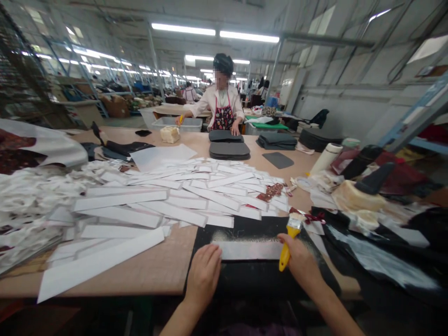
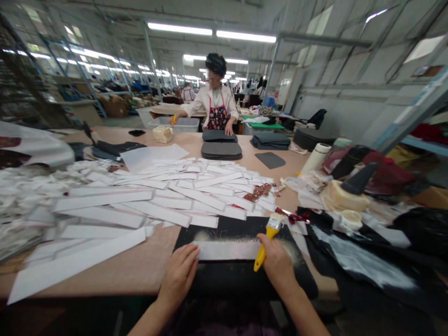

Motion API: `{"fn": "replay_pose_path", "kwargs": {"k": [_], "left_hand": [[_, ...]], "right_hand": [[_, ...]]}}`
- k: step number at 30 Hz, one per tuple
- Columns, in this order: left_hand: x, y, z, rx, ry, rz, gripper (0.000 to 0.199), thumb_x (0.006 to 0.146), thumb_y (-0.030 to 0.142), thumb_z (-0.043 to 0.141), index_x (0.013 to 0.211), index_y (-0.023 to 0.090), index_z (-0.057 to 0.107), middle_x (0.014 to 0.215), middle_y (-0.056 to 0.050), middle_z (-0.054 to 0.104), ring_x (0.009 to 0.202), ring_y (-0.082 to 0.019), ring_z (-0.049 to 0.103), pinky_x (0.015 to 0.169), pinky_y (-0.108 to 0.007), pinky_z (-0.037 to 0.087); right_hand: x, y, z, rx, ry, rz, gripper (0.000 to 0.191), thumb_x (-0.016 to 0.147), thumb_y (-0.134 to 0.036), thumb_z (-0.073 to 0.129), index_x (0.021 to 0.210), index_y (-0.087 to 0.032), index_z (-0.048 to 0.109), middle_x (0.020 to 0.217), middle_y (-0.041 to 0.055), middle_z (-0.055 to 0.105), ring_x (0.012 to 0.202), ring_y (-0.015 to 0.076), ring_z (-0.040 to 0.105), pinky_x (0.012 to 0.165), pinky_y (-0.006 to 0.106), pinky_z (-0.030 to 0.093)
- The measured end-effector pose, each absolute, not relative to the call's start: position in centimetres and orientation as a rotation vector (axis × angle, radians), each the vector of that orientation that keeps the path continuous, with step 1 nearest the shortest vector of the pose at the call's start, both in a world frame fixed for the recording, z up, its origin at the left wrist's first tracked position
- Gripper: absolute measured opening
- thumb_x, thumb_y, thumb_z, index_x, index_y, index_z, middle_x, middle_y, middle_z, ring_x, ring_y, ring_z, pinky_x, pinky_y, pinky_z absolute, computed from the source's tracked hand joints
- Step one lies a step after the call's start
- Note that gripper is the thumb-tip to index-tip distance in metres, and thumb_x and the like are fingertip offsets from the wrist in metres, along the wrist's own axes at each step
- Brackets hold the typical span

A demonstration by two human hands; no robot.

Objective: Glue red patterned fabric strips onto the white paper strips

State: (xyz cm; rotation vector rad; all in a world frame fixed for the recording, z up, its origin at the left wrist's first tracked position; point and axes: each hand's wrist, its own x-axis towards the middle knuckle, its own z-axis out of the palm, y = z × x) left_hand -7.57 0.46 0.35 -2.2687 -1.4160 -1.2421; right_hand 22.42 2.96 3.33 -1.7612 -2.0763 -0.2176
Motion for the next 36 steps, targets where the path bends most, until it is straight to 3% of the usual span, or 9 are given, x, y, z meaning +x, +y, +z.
{"fn": "replay_pose_path", "kwargs": {"k": [6,11,13,17,19,26,29,33,36], "left_hand": [[-6.9,0.3,0.2,-2.428,-1.188,-0.97,0.025,0.084,0.012,0.044,0.102,0.017,0.061,0.098,-0.008,0.065,0.093,-0.02,0.057,0.085,-0.038,0.049],[-7.3,1.3,-0.1,-2.454,-1.212,-0.946,0.026,0.083,0.008,0.041,0.098,0.013,0.062,0.096,-0.009,0.064,0.088,-0.021,0.056,0.079,-0.036,0.05],[-7.4,1.5,-0.1,-2.448,-1.24,-0.97,0.025,0.082,0.007,0.042,0.095,0.013,0.062,0.093,-0.008,0.064,0.087,-0.02,0.056,0.078,-0.036,0.051],[-7.3,1.5,-0.1,-2.449,-1.286,-1.008,0.024,0.082,0.007,0.042,0.092,0.015,0.062,0.091,-0.007,0.064,0.085,-0.019,0.056,0.077,-0.034,0.051],[-7.2,1.5,-0.1,-2.449,-1.284,-1.017,0.024,0.083,0.008,0.042,0.093,0.017,0.062,0.091,-0.007,0.064,0.084,-0.018,0.057,0.077,-0.034,0.051],[-7.4,1.6,-0.5,-2.413,-1.226,-1.005,0.023,0.085,0.012,0.043,0.094,0.018,0.062,0.091,-0.006,0.064,0.085,-0.018,0.057,0.079,-0.033,0.049],[-7.5,1.6,-1.0,-2.413,-1.211,-1.009,0.022,0.085,0.012,0.043,0.096,0.019,0.062,0.093,-0.005,0.064,0.086,-0.019,0.057,0.081,-0.033,0.048],[-7.6,1.7,-1.5,-2.428,-1.215,-0.99,0.022,0.084,0.012,0.045,0.097,0.018,0.062,0.094,-0.005,0.064,0.087,-0.019,0.057,0.081,-0.034,0.046],[-7.6,1.8,-1.2,-2.435,-1.201,-1.002,0.02,0.084,0.012,0.046,0.095,0.018,0.062,0.093,-0.005,0.064,0.086,-0.019,0.057,0.082,-0.034,0.045]], "right_hand": [[17.0,2.4,9.4,-1.415,-2.139,0.381,0.032,0.086,-0.035,0.043,0.111,-0.022,0.059,0.091,0.0048,0.068,0.082,0.0156,0.062,0.075,0.026,0.047],[15.4,5.2,9.2,-1.506,-1.998,0.816,0.03,0.084,-0.039,0.043,0.087,-0.018,0.064,0.071,0.0001,0.065,0.063,0.0126,0.059,0.06,0.022,0.045],[18.0,6.6,8.7,-1.751,-1.967,0.679,0.029,0.084,-0.036,0.044,0.083,-0.015,0.064,0.072,0.0031,0.065,0.067,0.0146,0.061,0.062,0.023,0.044],[24.6,7.3,9.3,-2.374,-1.754,-0.014,0.035,0.085,-0.036,0.041,0.084,-0.011,0.064,0.071,0.0121,0.065,0.067,0.0214,0.062,0.058,0.028,0.041],[25.0,6.4,9.8,-2.393,-1.683,-0.21,0.036,0.085,-0.039,0.041,0.086,-0.012,0.064,0.069,0.0121,0.065,0.063,0.0217,0.061,0.056,0.029,0.039],[15.8,3.6,7.8,-1.568,-1.89,0.707,0.026,0.082,-0.039,0.045,0.091,-0.021,0.063,0.07,-0.0009,0.064,0.06,0.0124,0.059,0.058,0.022,0.043],[20.0,4.0,7.4,-1.796,-1.831,0.603,0.026,0.082,-0.034,0.044,0.084,-0.018,0.063,0.073,0.002,0.066,0.068,0.0149,0.061,0.064,0.023,0.043],[27.5,3.3,8.4,-2.34,-1.523,0.098,0.034,0.082,-0.039,0.042,0.079,-0.013,0.065,0.067,0.0086,0.064,0.068,0.021,0.062,0.061,0.028,0.042],[28.0,2.5,8.7,-2.246,-1.734,0.052,0.036,0.085,-0.042,0.038,0.088,-0.018,0.065,0.067,0.0052,0.065,0.065,0.0182,0.061,0.058,0.025,0.041]]}}
